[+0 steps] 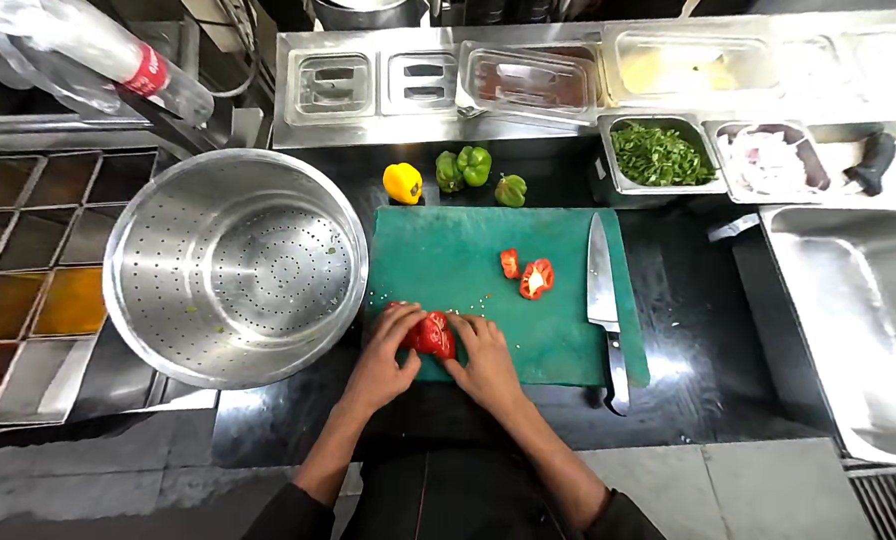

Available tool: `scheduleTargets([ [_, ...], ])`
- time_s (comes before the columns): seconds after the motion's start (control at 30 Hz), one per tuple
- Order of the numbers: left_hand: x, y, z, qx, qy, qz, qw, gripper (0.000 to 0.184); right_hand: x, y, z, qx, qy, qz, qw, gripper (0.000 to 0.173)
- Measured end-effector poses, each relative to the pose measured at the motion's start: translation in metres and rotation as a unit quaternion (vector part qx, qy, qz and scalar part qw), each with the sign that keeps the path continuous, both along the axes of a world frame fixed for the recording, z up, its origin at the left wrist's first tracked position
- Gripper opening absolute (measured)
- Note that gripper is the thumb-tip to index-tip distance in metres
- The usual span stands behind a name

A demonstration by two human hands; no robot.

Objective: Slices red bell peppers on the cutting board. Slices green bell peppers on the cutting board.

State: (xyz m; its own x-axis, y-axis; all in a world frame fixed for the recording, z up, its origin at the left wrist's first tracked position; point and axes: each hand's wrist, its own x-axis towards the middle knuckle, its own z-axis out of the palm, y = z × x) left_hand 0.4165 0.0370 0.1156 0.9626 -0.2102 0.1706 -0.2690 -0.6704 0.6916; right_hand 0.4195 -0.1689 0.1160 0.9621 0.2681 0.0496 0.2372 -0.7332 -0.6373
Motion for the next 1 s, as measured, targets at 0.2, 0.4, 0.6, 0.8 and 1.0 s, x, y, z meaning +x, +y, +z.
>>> scheduleTargets([
  [0.2, 0.021, -0.009, 0.010, 0.029, -0.032, -0.024, 0.999, 0.037, 0.015, -0.013, 0.019, 0.105, -0.010, -0.059, 0.993, 0.019],
  [0.4, 0.078, -0.023, 0.079, -0.062, 0.344, -0.154, 0.924, 0.024, 0.063, -0.074, 0.083, 0.200, 0.312, -0.051, 0.927, 0.016],
  [0.6, 0.098, -0.034, 0.061, -0.168, 0.511, -0.150, 0.829, 0.038, 0.078, -0.101, 0.067, 0.251, 0.402, -0.069, 0.878, 0.009],
  [0.8, 0.108, -0.031, 0.065, -0.069, 0.420, -0.123, 0.896, 0.032, 0.069, -0.092, 0.073, 0.240, 0.352, -0.160, 0.890, 0.011],
  [1.0, 0.099, -0.020, 0.040, 0.003, -0.129, -0.110, 0.986, 0.013, 0.064, -0.098, 0.047, 0.223, 0.074, -0.101, 0.967, 0.025],
])
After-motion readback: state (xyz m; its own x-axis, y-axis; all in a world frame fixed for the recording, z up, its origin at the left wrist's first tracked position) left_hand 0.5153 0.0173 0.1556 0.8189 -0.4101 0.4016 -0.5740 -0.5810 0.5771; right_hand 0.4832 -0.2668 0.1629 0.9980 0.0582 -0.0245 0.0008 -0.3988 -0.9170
